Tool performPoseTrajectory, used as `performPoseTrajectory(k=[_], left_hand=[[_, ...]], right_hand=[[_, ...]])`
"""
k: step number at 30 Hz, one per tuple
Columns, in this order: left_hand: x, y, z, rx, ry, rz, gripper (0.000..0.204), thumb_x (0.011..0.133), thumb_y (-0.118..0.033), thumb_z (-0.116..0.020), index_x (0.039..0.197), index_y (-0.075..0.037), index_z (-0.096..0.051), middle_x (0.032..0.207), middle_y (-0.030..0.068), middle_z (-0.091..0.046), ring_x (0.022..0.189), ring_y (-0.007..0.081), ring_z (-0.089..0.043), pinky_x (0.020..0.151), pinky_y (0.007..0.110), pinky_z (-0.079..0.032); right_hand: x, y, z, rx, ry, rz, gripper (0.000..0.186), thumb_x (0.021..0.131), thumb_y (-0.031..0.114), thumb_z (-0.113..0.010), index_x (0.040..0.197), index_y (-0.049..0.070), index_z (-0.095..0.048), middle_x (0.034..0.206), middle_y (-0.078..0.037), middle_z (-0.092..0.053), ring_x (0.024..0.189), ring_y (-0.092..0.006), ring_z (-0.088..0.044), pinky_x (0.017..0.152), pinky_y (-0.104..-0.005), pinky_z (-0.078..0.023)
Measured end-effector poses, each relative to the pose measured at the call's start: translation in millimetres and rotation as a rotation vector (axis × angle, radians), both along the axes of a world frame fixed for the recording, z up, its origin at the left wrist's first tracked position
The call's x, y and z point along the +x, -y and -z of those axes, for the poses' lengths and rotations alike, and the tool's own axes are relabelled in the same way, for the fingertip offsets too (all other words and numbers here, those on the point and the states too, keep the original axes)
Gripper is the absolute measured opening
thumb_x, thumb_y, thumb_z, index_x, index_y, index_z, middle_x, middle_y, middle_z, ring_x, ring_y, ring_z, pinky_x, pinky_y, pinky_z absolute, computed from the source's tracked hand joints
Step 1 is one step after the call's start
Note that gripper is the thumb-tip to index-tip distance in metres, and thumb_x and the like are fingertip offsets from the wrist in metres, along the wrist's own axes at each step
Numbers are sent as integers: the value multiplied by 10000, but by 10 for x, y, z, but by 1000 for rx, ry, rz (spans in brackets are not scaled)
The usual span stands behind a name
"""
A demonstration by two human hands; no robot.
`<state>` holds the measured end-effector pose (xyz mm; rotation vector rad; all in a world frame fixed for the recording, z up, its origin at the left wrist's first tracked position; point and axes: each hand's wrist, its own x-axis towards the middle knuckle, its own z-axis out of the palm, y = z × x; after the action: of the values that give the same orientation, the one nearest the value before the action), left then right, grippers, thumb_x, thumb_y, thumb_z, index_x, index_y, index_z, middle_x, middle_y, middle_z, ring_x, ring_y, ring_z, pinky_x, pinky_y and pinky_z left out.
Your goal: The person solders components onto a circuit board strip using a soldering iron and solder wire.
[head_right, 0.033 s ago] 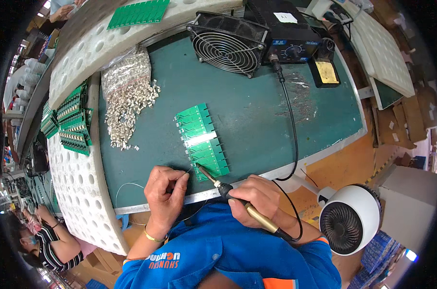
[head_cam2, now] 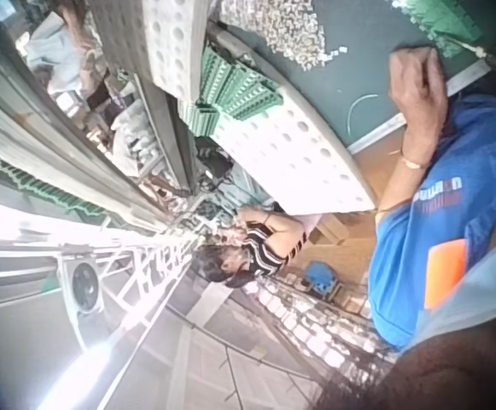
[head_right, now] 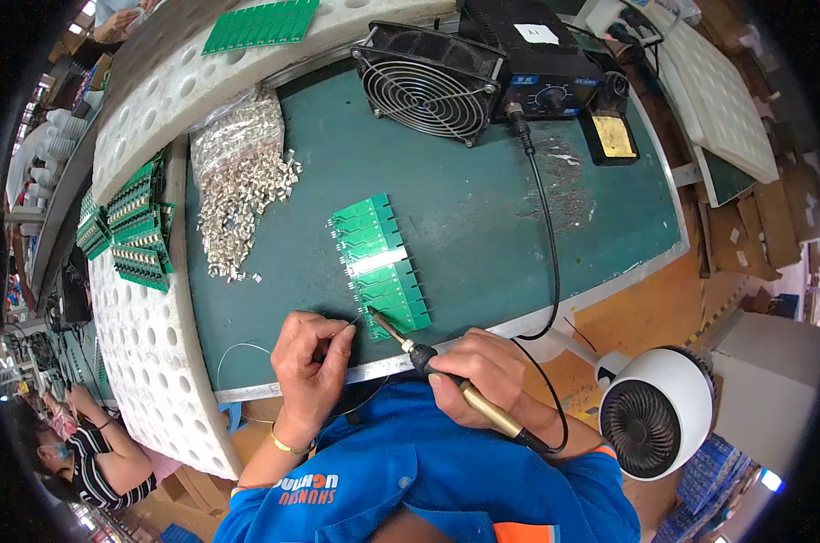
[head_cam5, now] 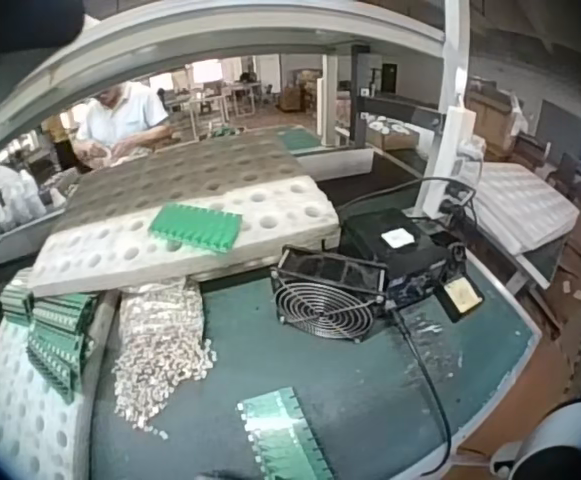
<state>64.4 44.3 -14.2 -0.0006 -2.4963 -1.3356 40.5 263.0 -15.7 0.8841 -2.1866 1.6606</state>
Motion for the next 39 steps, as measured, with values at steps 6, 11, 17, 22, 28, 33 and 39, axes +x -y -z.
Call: performPoseTrajectory(k=[6,11,17,22,28,33,39], left_hand=[[-10,-7,-3,-16,-3,-9,117,772,48,-754,834,-19,-680,755,61,-590,623,130,-524,505,253,-412],[-29,-22,31,-60,-46,-7,123,766,47,-757,836,-21,-683,753,69,-592,634,158,-537,514,269,-419],[-35,-28,17,-62,-37,-6,126,759,37,-764,839,-26,-690,749,72,-589,628,165,-542,514,278,-425],[-35,-22,4,-55,-12,1,121,758,32,-763,841,-25,-696,756,74,-593,612,152,-544,516,275,-430],[-31,-26,-9,-85,-10,14,112,760,34,-752,840,-23,-698,747,92,-605,641,197,-583,541,295,-461],[-29,-30,-11,-87,4,11,101,759,32,-749,827,-23,-697,734,93,-604,649,211,-591,548,304,-467],[-62,-60,-34,-61,16,-2,93,760,35,-744,813,-24,-695,715,86,-588,629,200,-577,540,306,-460]], right_hand=[[-14,16,12,7,-6,-7,146,763,18,-707,882,-4,-625,679,-117,-625,487,-228,-567,464,-326,-457],[-23,24,18,19,-11,-1,154,759,15,-708,885,-4,-622,680,-115,-626,493,-230,-571,465,-329,-459],[-49,25,7,20,4,-9,169,740,5,-712,883,-4,-622,699,-114,-633,501,-231,-572,469,-331,-455],[-68,4,-21,11,88,-13,171,735,-4,-712,883,-8,-624,681,-110,-620,527,-221,-579,475,-328,-443],[-86,-18,-66,26,166,-11,152,755,6,-707,882,-10,-625,663,-116,-612,534,-216,-582,486,-319,-439],[-90,-13,-106,43,156,-14,137,768,11,-704,878,-6,-625,664,-112,-614,529,-213,-581,483,-322,-439],[-109,17,-98,55,74,-27,145,760,11,-711,874,-3,-623,674,-103,-619,517,-217,-579,473,-331,-444]])
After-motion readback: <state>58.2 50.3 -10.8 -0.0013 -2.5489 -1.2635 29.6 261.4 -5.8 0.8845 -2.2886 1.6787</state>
